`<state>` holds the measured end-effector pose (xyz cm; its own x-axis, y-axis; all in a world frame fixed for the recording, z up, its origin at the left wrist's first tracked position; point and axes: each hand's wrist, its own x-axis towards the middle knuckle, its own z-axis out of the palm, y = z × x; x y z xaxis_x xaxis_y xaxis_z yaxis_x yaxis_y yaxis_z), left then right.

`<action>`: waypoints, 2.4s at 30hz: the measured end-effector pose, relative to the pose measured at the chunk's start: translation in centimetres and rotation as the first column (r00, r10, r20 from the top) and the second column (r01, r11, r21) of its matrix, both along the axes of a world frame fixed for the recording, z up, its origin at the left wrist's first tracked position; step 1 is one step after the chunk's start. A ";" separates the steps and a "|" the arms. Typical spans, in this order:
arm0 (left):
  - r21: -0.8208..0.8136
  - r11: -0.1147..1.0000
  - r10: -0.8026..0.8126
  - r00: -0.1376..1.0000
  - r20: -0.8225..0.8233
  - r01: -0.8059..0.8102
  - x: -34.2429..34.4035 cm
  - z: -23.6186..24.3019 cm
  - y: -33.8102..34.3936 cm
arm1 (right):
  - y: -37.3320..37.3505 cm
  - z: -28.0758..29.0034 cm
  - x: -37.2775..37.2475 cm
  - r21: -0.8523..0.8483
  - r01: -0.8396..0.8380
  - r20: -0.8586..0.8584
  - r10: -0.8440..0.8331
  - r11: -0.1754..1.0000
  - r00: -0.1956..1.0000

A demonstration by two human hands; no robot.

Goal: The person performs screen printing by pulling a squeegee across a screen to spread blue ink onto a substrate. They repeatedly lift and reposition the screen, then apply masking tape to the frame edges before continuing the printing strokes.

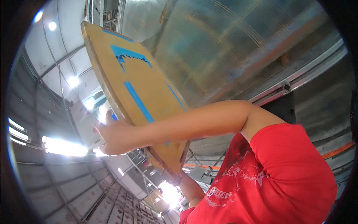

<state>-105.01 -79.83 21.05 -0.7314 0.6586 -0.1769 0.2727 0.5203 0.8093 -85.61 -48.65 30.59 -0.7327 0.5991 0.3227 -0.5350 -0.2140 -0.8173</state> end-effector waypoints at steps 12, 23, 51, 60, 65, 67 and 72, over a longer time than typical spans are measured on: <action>-0.067 0.972 0.226 0.974 -0.010 -0.226 2.7 -1.0 -3.1 | 0.6 0.0 -1.1 0.106 -0.140 -0.078 0.149 0.984 0.986; -0.085 0.965 0.249 0.968 0.004 -0.248 2.8 -1.4 -3.1 | 0.7 -0.2 -1.3 0.104 -0.093 -0.096 0.103 0.990 0.990; -0.117 0.976 0.185 0.983 0.004 -0.183 2.5 -0.8 -3.3 | 0.0 0.0 0.1 0.119 0.097 -0.025 -0.095 0.988 0.995; -0.137 0.979 0.153 0.988 0.001 -0.151 2.5 -1.7 -2.5 | 0.2 -0.6 1.1 0.155 0.069 0.028 -0.074 0.985 0.997; -0.323 0.943 -0.129 0.979 -0.157 0.073 0.5 -1.5 0.9 | 0.4 -3.9 4.5 0.042 0.132 0.067 -0.134 0.990 0.989; -0.451 0.842 -0.426 0.878 -0.219 0.296 -1.2 -2.4 5.5 | 1.5 -6.7 6.0 0.013 0.240 0.099 -0.240 0.971 0.966; -0.387 0.739 -0.644 0.747 -0.164 0.552 3.9 -6.4 9.0 | 5.0 -15.4 12.9 -0.129 0.366 0.311 -0.312 0.922 0.898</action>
<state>-101.06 -70.84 14.64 -0.2485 0.9224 -0.2957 0.7903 0.3696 0.4886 -72.70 -43.61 15.16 -0.5181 0.8553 -0.0013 -0.3572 -0.2177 -0.9083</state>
